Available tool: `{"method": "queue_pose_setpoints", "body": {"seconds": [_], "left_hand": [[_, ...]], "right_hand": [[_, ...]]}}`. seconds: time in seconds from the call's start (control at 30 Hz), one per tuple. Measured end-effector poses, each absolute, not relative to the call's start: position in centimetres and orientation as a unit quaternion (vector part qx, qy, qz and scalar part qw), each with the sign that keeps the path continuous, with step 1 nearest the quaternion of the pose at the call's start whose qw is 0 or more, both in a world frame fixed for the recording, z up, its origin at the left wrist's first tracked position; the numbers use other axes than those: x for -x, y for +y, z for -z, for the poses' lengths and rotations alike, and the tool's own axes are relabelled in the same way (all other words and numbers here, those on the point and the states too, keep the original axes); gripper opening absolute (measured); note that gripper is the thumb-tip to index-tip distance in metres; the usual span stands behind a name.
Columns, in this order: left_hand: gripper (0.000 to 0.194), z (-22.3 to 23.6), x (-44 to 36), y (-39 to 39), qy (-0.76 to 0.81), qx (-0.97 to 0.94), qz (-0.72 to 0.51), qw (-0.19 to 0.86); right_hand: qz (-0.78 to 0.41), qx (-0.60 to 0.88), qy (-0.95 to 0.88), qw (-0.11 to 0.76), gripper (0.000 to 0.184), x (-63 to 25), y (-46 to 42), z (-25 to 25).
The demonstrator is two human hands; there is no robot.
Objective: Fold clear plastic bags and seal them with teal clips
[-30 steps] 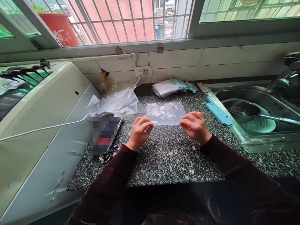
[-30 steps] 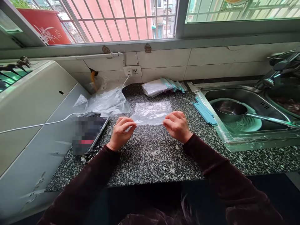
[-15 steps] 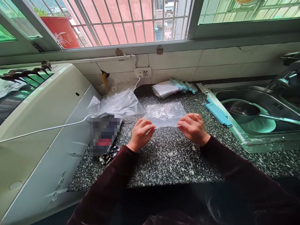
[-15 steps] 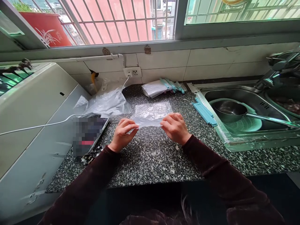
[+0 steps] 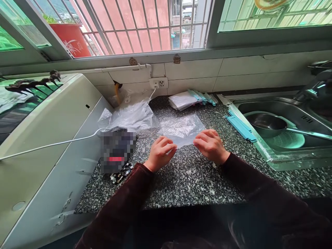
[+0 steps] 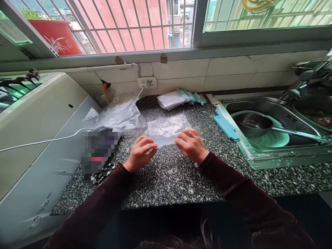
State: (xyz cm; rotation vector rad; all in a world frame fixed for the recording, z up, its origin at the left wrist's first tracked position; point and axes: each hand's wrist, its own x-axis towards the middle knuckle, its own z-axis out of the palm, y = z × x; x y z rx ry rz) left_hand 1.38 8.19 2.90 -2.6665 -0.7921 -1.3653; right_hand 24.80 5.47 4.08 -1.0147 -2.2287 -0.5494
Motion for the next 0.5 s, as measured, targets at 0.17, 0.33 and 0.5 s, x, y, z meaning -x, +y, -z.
{"method": "queue_pose_setpoints", "body": {"seconds": [0.17, 0.33, 0.5], "left_hand": [[0.007, -2.93, -1.63, 7.96, -0.238, 0.865, 0.441, 0.025], [0.008, -3.04, -1.64, 7.90, -0.251, 0.861, 0.442, -0.005], [0.008, -3.08, -2.09, 7.64, -0.237, 0.865, 0.442, 0.007]], "right_hand": [[0.223, 0.376, -0.845, 0.310, 0.015, -24.61, 5.56, -3.88], [0.210, 0.391, -0.842, 0.307, 0.015, -24.86, 5.68, -3.77], [0.192, 0.385, -0.845, 0.318, 0.010, -24.46, 5.56, -3.77]]}}
